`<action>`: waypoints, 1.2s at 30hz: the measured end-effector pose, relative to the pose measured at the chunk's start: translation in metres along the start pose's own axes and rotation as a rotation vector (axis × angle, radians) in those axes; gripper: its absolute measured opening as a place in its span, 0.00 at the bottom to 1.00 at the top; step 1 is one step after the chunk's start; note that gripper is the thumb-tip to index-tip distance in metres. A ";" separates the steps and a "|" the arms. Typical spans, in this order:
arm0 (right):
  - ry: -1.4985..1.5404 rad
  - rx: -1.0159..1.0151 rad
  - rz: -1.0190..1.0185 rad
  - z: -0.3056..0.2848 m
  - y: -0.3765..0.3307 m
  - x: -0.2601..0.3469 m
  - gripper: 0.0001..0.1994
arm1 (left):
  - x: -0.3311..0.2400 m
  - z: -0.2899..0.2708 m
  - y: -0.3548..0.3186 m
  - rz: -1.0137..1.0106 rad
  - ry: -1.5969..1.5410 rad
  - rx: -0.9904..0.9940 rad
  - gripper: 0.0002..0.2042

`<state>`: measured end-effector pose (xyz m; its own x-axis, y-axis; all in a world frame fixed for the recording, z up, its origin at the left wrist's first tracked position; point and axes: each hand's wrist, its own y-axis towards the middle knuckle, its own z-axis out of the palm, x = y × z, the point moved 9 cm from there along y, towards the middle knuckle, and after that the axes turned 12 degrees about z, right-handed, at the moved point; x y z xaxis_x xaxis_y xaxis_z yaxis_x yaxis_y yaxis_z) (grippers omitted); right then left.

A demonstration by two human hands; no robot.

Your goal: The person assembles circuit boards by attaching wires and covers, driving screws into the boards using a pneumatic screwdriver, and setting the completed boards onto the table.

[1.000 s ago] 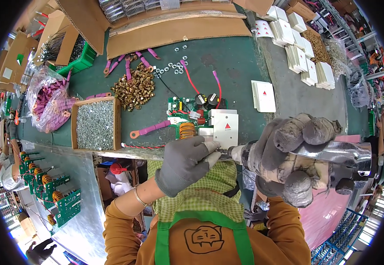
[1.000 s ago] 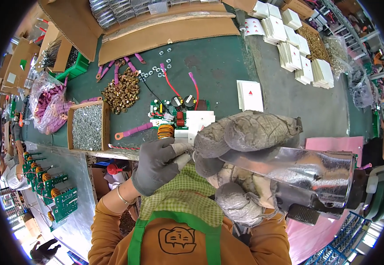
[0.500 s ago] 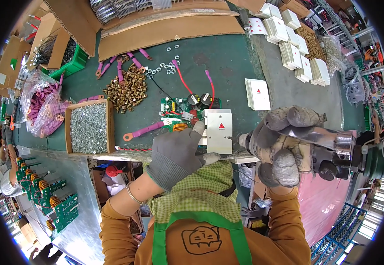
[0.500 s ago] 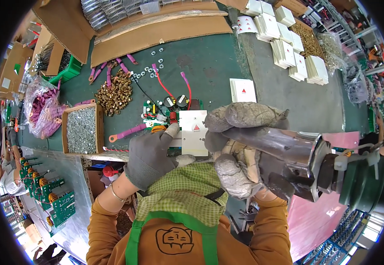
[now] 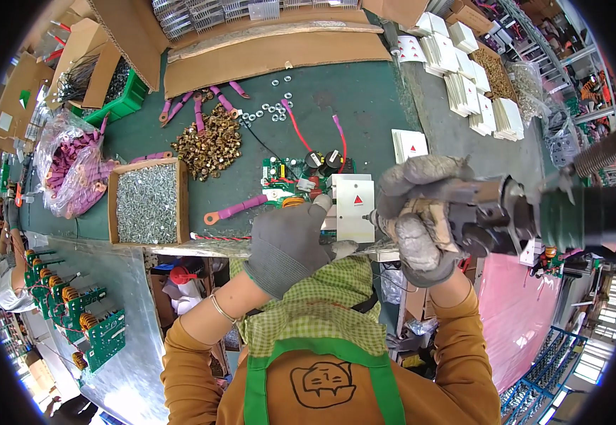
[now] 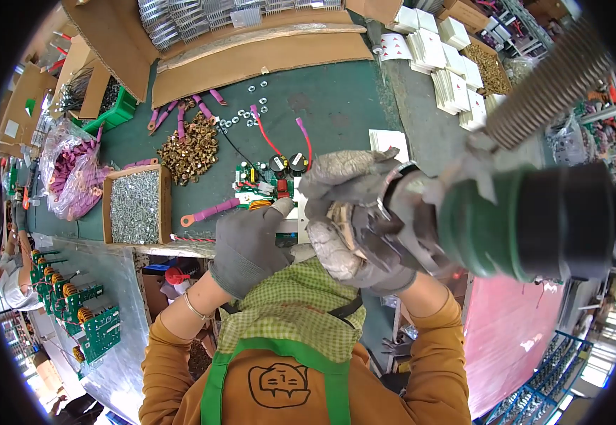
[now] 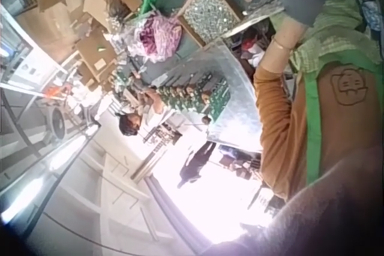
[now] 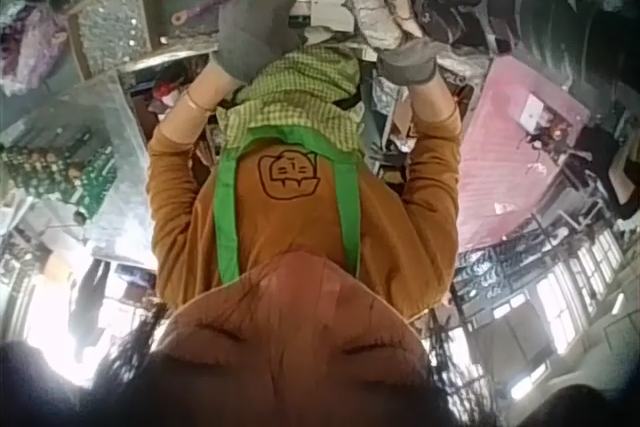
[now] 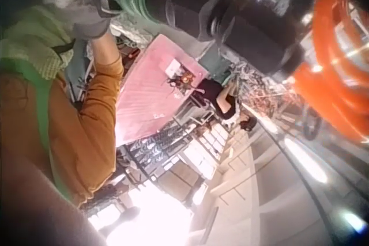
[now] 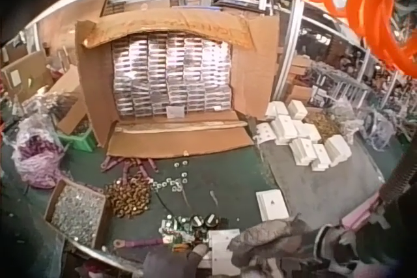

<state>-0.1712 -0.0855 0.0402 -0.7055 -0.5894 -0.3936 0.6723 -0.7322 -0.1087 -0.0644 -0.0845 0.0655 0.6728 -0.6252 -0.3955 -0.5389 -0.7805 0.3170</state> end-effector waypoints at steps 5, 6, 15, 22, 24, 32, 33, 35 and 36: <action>-1.156 -0.059 -0.586 0.030 -0.024 0.032 0.18 | 0.012 0.004 -0.012 -0.155 -0.602 0.028 0.37; -1.637 -0.097 -0.780 0.073 -0.039 0.016 0.20 | 0.016 -0.005 -0.014 -0.171 -0.597 0.019 0.37; -0.600 -0.040 0.451 0.074 -0.008 -0.069 0.21 | 0.007 0.028 -0.047 -0.649 -1.702 0.041 0.47; -0.778 0.199 0.513 0.070 0.004 -0.066 0.19 | 0.003 0.033 -0.045 -0.680 -1.774 0.042 0.46; -0.852 0.238 0.298 0.076 -0.001 -0.053 0.17 | 0.002 0.039 -0.046 -0.626 -1.759 0.061 0.44; -1.220 0.195 -0.494 0.116 -0.039 -0.032 0.23 | -0.003 0.030 -0.039 -0.261 -1.426 -0.102 0.17; -1.263 0.198 -0.312 0.110 -0.040 -0.029 0.23 | -0.009 0.036 -0.033 -0.295 -1.476 -0.043 0.19; -1.570 0.053 -0.391 0.123 -0.037 -0.033 0.20 | 0.006 0.024 -0.043 -0.342 -1.417 -0.195 0.15; -1.618 0.012 -0.439 0.114 -0.021 -0.037 0.20 | 0.010 0.008 -0.043 -0.269 -1.105 -0.078 0.14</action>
<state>-0.1847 -0.0870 0.1608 -0.3203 -0.0684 0.9449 0.3786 -0.9235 0.0615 -0.0387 -0.0577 0.0408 -0.0743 -0.1261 -0.9892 -0.3856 -0.9112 0.1451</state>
